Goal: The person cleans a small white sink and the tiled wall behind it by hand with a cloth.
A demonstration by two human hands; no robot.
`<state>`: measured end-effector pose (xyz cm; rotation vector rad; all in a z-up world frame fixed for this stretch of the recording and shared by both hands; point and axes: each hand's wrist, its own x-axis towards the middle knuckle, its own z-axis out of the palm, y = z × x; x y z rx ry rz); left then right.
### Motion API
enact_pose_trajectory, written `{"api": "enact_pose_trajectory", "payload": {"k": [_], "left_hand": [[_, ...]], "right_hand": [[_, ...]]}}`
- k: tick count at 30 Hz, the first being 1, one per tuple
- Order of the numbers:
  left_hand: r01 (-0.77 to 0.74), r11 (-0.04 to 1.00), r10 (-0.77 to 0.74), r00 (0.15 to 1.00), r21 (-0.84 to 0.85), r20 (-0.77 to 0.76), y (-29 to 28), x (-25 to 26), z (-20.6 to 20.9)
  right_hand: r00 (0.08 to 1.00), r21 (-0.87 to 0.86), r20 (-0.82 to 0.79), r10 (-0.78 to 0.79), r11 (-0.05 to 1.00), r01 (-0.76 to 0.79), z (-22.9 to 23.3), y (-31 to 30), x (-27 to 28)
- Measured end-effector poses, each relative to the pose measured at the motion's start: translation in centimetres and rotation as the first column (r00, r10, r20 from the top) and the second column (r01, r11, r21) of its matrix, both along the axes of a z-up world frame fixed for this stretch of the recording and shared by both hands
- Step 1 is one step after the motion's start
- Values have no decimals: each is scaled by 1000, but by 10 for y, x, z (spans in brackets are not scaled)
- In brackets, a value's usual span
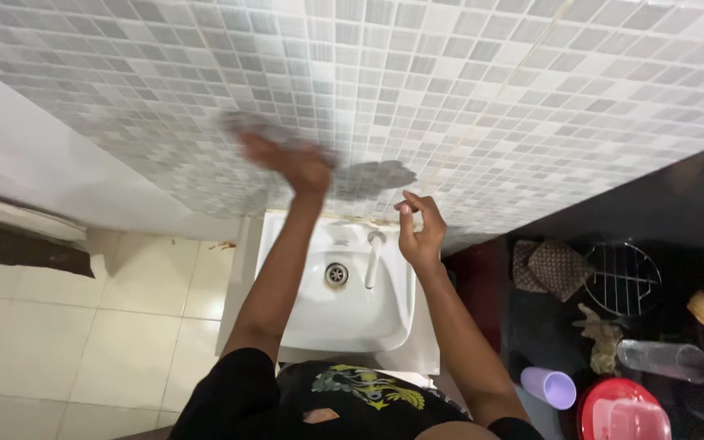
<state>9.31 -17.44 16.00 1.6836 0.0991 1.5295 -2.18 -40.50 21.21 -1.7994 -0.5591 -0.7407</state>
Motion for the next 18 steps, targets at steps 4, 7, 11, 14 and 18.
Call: {"api": "enact_pose_trajectory", "payload": {"k": [4,7,11,14,18], "left_hand": [[24,779,137,968,627,-208,-23,-5,-70],[-63,614,253,960,787,-120,4,-8,-88],[-37,770,217,954,637,-207,67,-22,-47],[-120,885,245,942,450,-231,108,-23,-7],[-204,953,245,954,226,-174,85,2,3]], "right_hand": [[998,26,-14,-64,998,64,0,15,-15],[998,38,-36,-58,998,59,0,38,-26],[998,8,-52,-35,999,36,6,68,-37],[1000,26,-23,18,999,-17,12,88,-41],[999,41,-48,-15,999,17,8,96,-54]]}}
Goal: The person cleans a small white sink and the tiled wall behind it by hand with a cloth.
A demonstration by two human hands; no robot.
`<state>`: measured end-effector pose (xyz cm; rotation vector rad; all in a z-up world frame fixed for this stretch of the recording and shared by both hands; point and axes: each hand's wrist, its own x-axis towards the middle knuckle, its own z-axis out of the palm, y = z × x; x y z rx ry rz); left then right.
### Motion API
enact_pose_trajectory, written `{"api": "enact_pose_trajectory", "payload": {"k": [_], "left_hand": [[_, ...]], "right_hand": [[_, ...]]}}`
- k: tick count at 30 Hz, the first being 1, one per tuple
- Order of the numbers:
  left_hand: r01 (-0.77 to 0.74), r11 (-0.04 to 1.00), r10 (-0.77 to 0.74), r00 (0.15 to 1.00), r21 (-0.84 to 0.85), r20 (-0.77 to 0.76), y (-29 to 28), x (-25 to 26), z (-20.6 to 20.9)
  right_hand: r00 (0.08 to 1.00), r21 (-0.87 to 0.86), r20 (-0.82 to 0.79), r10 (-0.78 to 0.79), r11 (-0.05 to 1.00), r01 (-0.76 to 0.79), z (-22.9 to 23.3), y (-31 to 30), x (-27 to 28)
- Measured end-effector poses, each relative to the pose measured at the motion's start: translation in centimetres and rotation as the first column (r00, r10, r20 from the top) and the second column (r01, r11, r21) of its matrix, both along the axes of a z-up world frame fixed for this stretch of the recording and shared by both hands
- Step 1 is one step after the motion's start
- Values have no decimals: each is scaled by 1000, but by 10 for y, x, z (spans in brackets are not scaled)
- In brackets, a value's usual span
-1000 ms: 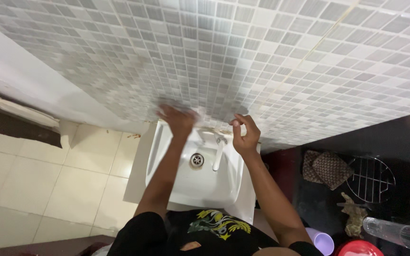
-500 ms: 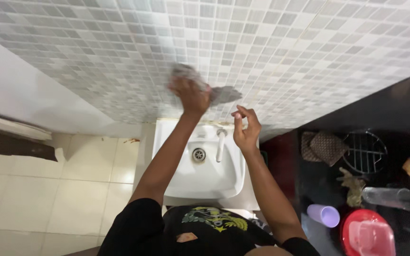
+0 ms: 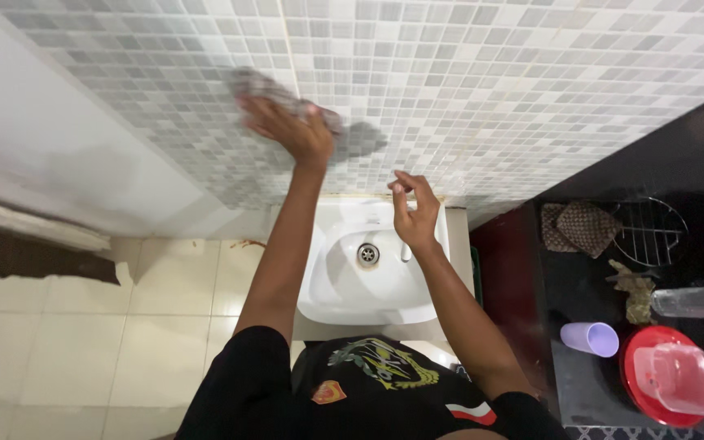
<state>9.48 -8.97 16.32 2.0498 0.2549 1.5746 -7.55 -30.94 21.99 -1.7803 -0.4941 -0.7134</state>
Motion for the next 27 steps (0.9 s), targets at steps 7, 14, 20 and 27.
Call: {"api": "enact_pose_trajectory", "payload": {"k": [7,14,20,27], "left_hand": [[214,814,-223,974,541,-51,-102,4,-34],[469,702,-306,878,536,-367,-140,-38,10],[422,695,-202,892,583,-404,-102,-36,14],[369,773,-313,929,516,-196,-91,-39,31]], "right_hand": [[981,-159,129,-143,974,163,-4,-28,-7],[955,-310,287,69,950,25,16,-2,64],[945,-393,324,34,914,102,-7,4,99],[934,-425,356,-15,888,176,2,18,119]]}}
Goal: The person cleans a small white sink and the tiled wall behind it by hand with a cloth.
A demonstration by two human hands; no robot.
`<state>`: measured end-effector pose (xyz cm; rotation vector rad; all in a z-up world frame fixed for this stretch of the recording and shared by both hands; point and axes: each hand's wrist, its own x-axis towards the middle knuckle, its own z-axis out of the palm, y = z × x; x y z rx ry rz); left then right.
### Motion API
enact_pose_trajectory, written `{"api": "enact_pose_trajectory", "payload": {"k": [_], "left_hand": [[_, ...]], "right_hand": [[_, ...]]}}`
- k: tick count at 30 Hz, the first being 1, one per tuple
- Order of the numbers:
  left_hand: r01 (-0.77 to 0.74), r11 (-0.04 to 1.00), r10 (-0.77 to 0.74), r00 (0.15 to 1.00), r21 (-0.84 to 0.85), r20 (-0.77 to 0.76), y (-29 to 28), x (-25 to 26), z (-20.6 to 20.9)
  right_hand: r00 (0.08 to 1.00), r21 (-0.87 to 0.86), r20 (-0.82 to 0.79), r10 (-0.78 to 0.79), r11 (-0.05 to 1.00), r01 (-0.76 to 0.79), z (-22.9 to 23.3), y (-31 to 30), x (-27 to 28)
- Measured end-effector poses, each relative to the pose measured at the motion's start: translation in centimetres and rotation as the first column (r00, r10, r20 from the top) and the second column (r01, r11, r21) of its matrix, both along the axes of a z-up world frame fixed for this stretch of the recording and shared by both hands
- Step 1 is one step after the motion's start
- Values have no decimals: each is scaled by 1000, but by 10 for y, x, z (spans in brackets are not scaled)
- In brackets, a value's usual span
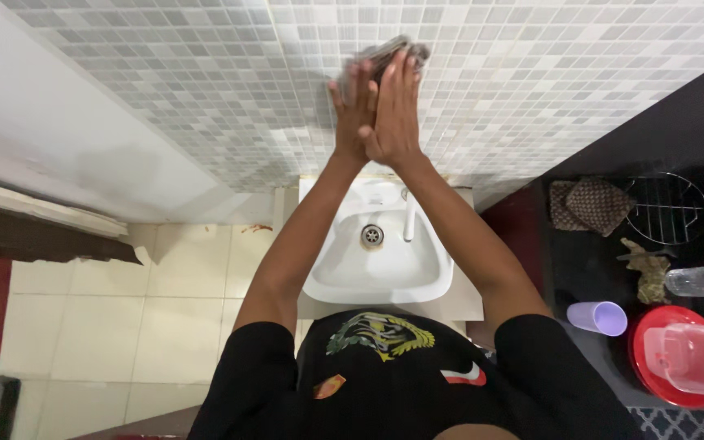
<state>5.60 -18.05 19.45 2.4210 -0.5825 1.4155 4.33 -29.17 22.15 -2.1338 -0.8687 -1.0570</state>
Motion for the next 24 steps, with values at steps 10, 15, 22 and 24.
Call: {"api": "enact_pose_trajectory", "payload": {"k": [10,15,22,24], "left_hand": [[-164,985,157,983,62,98,83,13,-25],[-210,978,207,967,4,145,88,17,-44],[-275,956,285,954,-105,98,107,14,-85],[-281,955,290,952,-96,101,110,17,-92]], "right_hand": [[852,329,-103,-513,791,516,-39,-123,33],[792,289,-296,-534,740,607,-111,-111,3],[480,-14,-238,-845,497,868,-52,-71,75],[21,-855,-63,-998,65,514,-51,-39,84]]}}
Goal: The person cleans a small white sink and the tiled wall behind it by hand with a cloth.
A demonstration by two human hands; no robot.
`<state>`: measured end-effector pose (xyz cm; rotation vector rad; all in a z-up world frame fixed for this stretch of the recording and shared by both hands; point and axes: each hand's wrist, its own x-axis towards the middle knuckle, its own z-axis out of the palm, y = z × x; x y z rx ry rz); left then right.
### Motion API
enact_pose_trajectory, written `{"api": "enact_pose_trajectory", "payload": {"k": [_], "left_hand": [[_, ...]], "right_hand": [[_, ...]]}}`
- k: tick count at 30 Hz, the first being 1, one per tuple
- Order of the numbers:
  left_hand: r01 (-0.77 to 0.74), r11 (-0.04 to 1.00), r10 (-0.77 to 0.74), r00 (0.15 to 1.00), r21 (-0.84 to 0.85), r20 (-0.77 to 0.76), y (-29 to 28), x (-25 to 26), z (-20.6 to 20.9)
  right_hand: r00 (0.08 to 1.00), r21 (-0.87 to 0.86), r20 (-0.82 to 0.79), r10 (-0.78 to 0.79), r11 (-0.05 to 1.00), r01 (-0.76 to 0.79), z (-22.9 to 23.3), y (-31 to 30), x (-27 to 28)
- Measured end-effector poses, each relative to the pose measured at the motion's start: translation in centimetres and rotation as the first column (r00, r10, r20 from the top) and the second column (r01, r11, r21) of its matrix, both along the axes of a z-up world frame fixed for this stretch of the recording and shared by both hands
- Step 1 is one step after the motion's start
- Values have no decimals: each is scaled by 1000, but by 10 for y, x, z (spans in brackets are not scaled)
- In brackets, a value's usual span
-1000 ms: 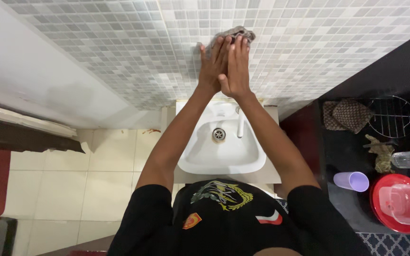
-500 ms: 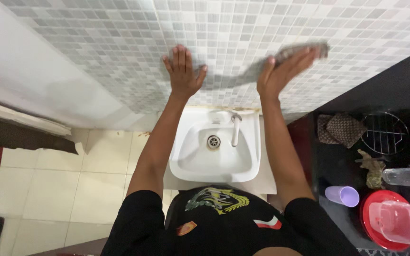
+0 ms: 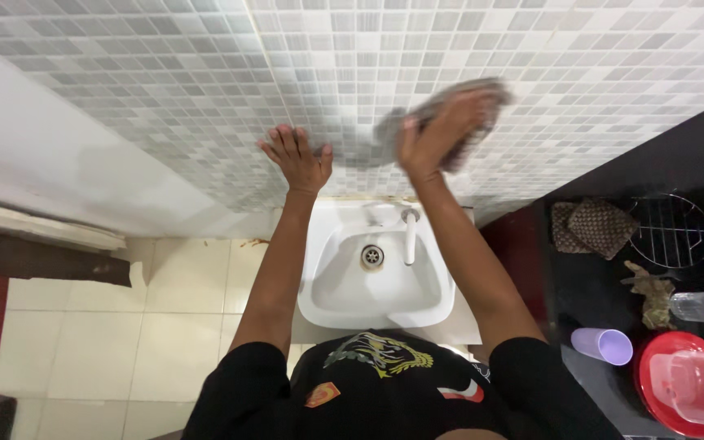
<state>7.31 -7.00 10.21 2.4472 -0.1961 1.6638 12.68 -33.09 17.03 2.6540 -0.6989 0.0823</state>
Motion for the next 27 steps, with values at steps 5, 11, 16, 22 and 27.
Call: {"api": "enact_pose_trajectory", "payload": {"k": [5,11,16,22,27], "left_hand": [[13,999,-13,1000,39,-2,8,0,-8],[29,998,-30,999,47,38,6,0,-4],[35,998,-37,999,47,40,5,-2,2],[28,999,-29,999,33,41,2,-1,-1],[24,999,-24,1000,41,8,5,-2,-5]], "right_hand": [[74,-237,676,733,311,-920,-52,22,-54],[176,-70,507,843,244,-967,-31,-26,-70],[662,24,494,564,752,-659,30,-95,-19],[158,72,987,33,786,-614,-30,-52,-31],[219,65,913,343,408,-911,-75,52,-65]]}}
